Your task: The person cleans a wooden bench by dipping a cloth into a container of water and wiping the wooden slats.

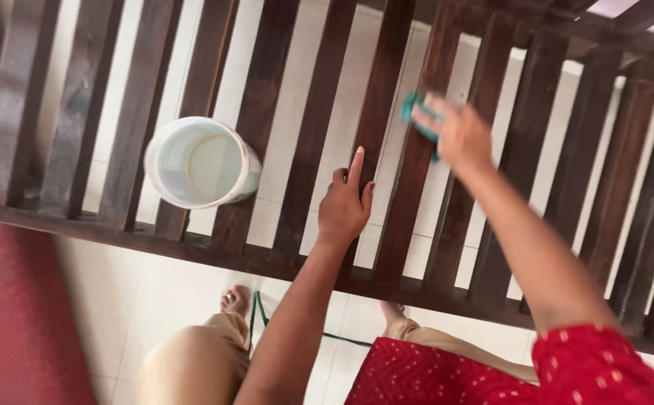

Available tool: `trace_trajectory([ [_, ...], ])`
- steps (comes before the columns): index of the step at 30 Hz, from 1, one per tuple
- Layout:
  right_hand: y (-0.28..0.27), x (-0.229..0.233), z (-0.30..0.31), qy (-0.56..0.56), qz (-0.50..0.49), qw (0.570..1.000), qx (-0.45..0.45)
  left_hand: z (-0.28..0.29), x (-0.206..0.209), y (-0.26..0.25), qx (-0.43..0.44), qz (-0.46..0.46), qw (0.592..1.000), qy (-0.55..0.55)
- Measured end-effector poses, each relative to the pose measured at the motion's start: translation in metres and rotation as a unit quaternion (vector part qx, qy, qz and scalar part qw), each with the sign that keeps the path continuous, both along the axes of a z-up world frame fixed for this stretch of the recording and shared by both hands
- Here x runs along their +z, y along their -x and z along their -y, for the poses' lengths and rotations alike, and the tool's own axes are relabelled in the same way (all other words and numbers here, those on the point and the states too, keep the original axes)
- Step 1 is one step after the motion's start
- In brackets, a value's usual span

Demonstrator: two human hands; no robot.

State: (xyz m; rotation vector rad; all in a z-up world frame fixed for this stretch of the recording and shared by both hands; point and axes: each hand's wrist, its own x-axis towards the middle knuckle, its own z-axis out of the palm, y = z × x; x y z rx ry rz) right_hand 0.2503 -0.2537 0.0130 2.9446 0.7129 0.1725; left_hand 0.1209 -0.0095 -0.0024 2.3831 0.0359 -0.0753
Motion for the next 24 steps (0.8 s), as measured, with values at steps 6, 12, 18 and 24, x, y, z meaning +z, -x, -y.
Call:
trace_trajectory([
  [6,-0.11,-0.005,0.004,-0.085,0.065,0.994,-0.029,0.002,0.008,-0.005,0.01,-0.041,0.998,0.042],
  [12,-0.175,-0.051,0.031,-0.116,0.124,0.982,-0.086,0.0,0.001,-0.002,0.007,0.002,1.0,0.024],
  [18,-0.163,-0.031,0.053,-0.2,-0.015,0.98,-0.005,-0.001,0.002,-0.005,0.0,-0.009,0.999,0.042],
  [24,-0.056,0.008,0.008,-0.144,-0.072,0.986,-0.036,0.001,0.002,-0.003,-0.004,-0.017,1.0,0.023],
])
